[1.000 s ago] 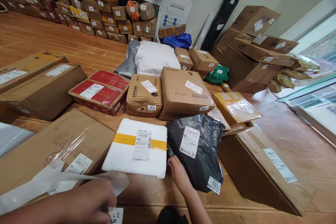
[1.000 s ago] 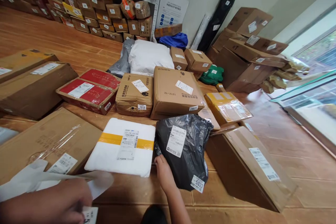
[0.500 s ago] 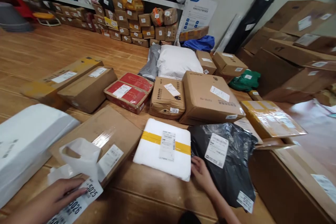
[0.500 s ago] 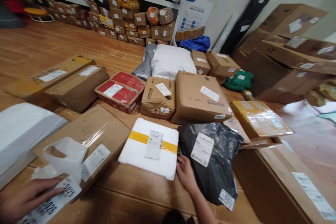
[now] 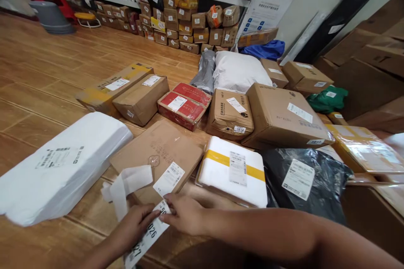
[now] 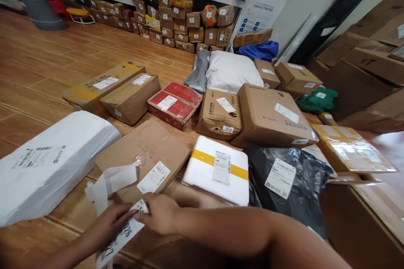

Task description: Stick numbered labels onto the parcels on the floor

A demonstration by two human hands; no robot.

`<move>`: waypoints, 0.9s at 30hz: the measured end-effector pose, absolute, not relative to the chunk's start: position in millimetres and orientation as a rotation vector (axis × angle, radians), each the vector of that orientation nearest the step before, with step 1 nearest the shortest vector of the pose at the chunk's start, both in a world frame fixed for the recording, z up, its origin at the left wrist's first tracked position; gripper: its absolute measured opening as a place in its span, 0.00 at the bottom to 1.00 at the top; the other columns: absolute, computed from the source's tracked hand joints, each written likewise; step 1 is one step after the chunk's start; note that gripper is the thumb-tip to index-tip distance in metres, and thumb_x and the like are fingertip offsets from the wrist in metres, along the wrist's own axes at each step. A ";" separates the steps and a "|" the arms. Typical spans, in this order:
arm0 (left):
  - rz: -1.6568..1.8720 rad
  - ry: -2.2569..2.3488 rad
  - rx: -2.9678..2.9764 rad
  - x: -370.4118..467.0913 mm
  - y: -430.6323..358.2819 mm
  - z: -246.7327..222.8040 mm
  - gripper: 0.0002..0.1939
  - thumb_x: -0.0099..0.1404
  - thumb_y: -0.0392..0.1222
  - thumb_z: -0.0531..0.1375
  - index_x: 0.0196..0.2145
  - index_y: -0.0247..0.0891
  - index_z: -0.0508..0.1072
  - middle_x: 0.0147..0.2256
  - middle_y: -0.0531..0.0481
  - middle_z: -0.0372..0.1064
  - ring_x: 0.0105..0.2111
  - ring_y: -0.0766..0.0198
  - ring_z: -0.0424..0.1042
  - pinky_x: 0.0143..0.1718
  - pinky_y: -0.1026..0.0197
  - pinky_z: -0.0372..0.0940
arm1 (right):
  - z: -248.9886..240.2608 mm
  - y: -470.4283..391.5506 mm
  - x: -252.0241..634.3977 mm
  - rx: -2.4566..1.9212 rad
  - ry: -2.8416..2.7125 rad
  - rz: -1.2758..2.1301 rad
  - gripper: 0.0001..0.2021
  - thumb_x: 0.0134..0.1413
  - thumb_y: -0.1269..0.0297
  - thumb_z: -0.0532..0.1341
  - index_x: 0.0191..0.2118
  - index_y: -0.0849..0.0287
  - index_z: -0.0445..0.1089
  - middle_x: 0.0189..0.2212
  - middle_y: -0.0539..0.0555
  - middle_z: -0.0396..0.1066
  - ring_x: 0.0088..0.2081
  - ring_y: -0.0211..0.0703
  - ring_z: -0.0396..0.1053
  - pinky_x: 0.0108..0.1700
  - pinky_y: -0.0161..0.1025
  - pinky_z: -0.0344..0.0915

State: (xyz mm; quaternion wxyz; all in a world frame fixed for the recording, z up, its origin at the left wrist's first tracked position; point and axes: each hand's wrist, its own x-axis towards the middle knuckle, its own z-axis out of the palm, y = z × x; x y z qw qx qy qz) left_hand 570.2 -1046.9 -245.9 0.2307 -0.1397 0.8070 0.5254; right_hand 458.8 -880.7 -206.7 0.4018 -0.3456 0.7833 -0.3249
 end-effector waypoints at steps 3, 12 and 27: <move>1.523 2.366 -0.742 577.3 -1047.5 -254.1 0.29 0.58 0.68 0.48 0.21 0.38 0.66 0.21 0.51 0.66 0.26 0.60 0.64 0.29 0.62 0.56 | -244.9 -915.2 485.9 -0.630 2.021 -1.006 0.05 0.50 0.66 0.61 0.31 0.60 0.73 0.30 0.53 0.74 0.32 0.42 0.68 0.34 0.35 0.62; 1.897 2.020 -1.153 592.7 -1080.0 -294.6 0.28 0.45 0.69 0.61 0.24 0.37 0.70 0.22 0.53 0.69 0.26 0.62 0.63 0.27 0.64 0.58 | -306.1 -955.2 521.8 -0.004 1.870 -1.613 0.04 0.45 0.67 0.60 0.30 0.59 0.71 0.21 0.48 0.67 0.24 0.37 0.63 0.28 0.34 0.61; 1.881 1.940 -0.987 597.7 -1086.4 -296.2 0.22 0.44 0.60 0.62 0.25 0.36 0.70 0.22 0.55 0.65 0.24 0.65 0.60 0.26 0.64 0.55 | -300.6 -949.6 515.0 -0.074 1.910 -1.391 0.02 0.43 0.70 0.63 0.24 0.60 0.74 0.20 0.48 0.71 0.23 0.35 0.65 0.28 0.33 0.61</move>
